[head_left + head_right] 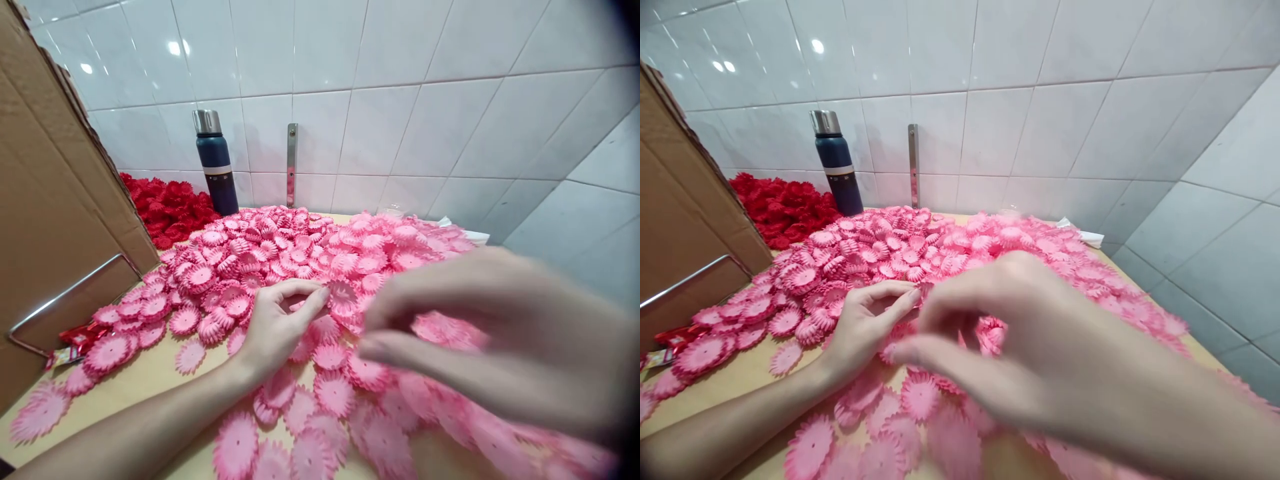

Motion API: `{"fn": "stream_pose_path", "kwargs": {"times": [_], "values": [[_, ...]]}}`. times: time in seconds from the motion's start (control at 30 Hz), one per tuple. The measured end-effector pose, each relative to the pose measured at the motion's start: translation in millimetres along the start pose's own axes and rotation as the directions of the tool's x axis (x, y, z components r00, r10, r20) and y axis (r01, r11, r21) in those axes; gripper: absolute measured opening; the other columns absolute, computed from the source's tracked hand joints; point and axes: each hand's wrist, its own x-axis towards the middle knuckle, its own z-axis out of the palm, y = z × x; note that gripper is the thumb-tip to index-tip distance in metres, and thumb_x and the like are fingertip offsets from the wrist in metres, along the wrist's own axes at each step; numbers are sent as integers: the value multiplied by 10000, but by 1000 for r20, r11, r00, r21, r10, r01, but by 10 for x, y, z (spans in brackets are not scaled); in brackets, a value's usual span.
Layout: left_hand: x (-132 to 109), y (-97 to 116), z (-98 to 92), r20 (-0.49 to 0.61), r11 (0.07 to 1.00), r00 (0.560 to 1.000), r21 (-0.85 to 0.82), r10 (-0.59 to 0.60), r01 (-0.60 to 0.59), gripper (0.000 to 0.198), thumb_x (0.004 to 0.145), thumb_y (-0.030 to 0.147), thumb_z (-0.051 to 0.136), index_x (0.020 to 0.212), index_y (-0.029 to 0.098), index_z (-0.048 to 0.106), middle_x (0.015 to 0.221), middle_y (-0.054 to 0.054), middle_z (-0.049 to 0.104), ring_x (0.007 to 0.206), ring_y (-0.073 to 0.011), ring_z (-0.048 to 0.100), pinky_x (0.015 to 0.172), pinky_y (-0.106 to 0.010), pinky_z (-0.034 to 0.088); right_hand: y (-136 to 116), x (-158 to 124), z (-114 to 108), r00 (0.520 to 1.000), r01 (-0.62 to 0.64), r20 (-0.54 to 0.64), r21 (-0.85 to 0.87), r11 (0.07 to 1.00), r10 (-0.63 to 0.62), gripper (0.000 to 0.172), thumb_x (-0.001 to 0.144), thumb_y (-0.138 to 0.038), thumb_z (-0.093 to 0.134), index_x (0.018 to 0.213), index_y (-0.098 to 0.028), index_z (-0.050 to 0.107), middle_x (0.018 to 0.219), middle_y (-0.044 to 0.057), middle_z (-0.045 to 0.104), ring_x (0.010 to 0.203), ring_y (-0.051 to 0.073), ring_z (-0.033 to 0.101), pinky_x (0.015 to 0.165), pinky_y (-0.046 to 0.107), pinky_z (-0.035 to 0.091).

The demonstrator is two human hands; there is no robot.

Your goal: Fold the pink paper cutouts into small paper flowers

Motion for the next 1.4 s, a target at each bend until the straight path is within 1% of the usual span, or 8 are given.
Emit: {"fn": "stream_pose_path", "kwargs": {"times": [0.07, 0.13, 0.4, 0.6, 0.8, 1.07, 1.23, 1.4], "values": [[-9, 45, 5, 10, 1000, 1000, 0, 2, -2, 121, 806, 241, 661, 784, 147, 735, 845, -68, 745, 795, -194, 684, 727, -280, 558, 14, 90, 78, 999, -43, -17, -74, 996, 42, 260, 794, -433, 685, 710, -187, 664, 619, 9, 639, 522, 129, 561, 461, 250, 417], [-16, 75, 13, 15, 1000, 1000, -5, 22, -22, 112, 810, 225, 657, 772, 153, 735, 855, -58, 743, 802, -186, 685, 738, -269, 556, 69, 189, 167, 996, -90, -31, -109, 990, 87, 308, 800, -451, 669, 675, -171, 641, 571, 5, 616, 487, 116, 531, 446, 246, 375], [-10, 30, 27, 50, 999, 998, -18, 38, -37, 113, 827, 188, 650, 775, 166, 749, 877, -43, 725, 838, -147, 675, 745, -195, 542, 196, 265, 176, 981, -183, 102, 190, 965, 166, 230, 812, -407, 660, 734, -191, 651, 602, -26, 578, 529, 96, 475, 450, 217, 334], [-50, 27, 60, 60, 998, 997, -50, 45, -42, 113, 832, 190, 649, 768, 177, 741, 859, -22, 706, 817, -127, 667, 726, -177, 551, 277, 291, 90, 976, -165, 190, 313, 935, 109, 142, 798, -325, 669, 782, -186, 691, 714, 6, 643, 645, 122, 534, 557, 236, 398], [-10, 46, 32, -8, 995, 1000, -97, -29, 28, 86, 821, 219, 665, 786, 160, 717, 822, -10, 703, 777, -119, 671, 712, -181, 559, 245, 277, 77, 970, -223, 160, 307, 925, 181, 158, 841, -301, 598, 742, -180, 617, 695, 1, 623, 629, 126, 554, 560, 249, 420], [-22, 76, 39, -9, 1000, 1000, -10, 21, -21, 96, 803, 181, 678, 734, 151, 738, 895, -37, 730, 836, -130, 681, 755, -170, 546, 184, 272, 215, 988, -154, 54, 278, 948, 145, 202, 798, -380, 667, 763, -182, 679, 739, 25, 688, 668, 151, 618, 594, 266, 475], [-31, 84, 30, 7, 999, 1000, -47, 7, -6, 96, 812, 204, 674, 767, 144, 735, 892, -43, 713, 835, -134, 679, 744, -177, 559, 257, 294, 187, 986, -162, 104, 353, 921, 133, 234, 827, -402, 635, 781, -177, 676, 749, 30, 666, 676, 146, 593, 596, 267, 463], [-5, 30, 31, -16, 979, 998, -194, -59, 55, 115, 827, 246, 663, 763, 150, 665, 852, -7, 667, 823, -119, 663, 765, -212, 581, 250, 292, 152, 969, -249, 92, 356, 901, 231, 148, 817, -306, 621, 745, -178, 639, 741, 33, 667, 689, 160, 614, 606, 275, 479]]}}
